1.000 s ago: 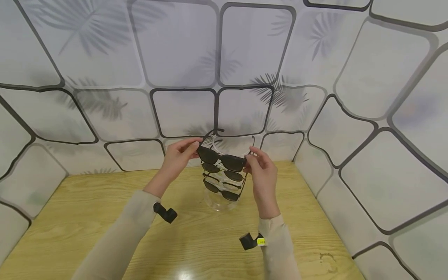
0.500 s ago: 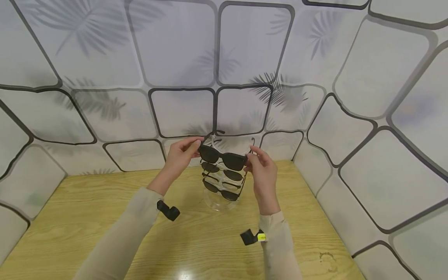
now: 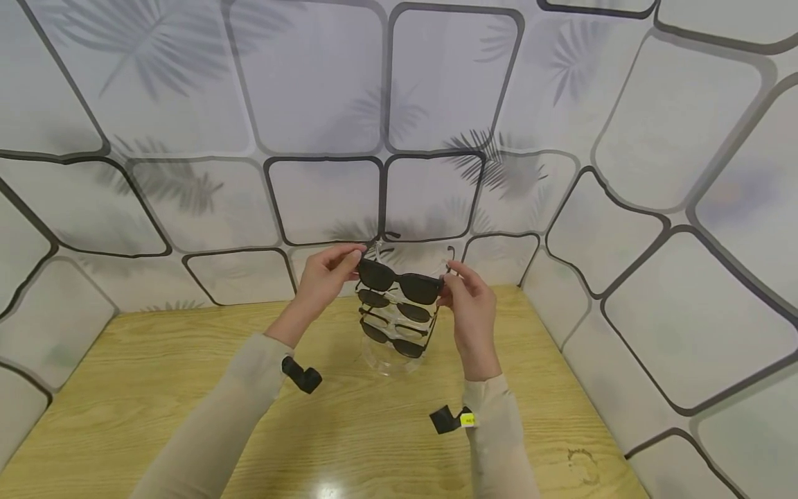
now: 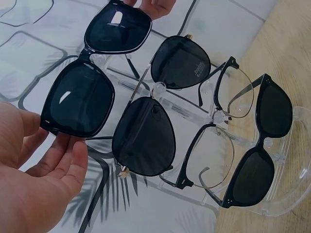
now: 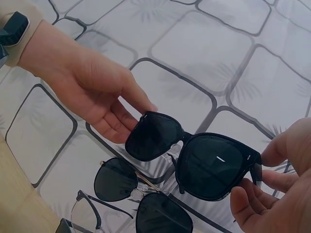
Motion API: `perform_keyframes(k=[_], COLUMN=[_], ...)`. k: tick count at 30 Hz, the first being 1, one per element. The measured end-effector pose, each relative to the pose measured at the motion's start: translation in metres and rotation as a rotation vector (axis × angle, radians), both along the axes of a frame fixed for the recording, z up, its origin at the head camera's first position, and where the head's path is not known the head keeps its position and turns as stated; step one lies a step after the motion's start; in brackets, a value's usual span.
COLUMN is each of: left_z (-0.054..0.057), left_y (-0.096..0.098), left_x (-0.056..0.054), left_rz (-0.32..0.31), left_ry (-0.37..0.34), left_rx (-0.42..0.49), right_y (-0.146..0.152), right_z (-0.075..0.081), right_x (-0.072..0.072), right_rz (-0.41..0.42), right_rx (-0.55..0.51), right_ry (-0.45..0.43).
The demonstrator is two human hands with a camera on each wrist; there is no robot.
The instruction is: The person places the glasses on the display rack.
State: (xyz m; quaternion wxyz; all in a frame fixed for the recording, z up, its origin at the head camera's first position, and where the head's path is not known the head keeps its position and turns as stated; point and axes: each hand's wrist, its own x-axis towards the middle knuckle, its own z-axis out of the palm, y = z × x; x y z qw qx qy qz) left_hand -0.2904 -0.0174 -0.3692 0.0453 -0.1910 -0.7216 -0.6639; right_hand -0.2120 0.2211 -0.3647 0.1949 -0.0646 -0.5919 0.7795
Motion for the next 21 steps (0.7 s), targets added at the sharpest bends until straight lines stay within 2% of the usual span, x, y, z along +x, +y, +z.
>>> perform_keyframes(k=[13,21], left_z=[-0.0028,-0.0012], left_y=[0.0003,0.0006], left_x=[-0.0008,-0.0014], left_rz=[0.004,0.003], left_ry=[0.010,0.028], left_rx=[-0.030,-0.045], right_y=[-0.0003,0.0007], right_z=[-0.0051,-0.0050], right_x=[-0.0030,-0.0046], right_rz=[-0.011,-0.008], right_rx=[-0.022,-0.001], right_ry=[-0.011,-0.019])
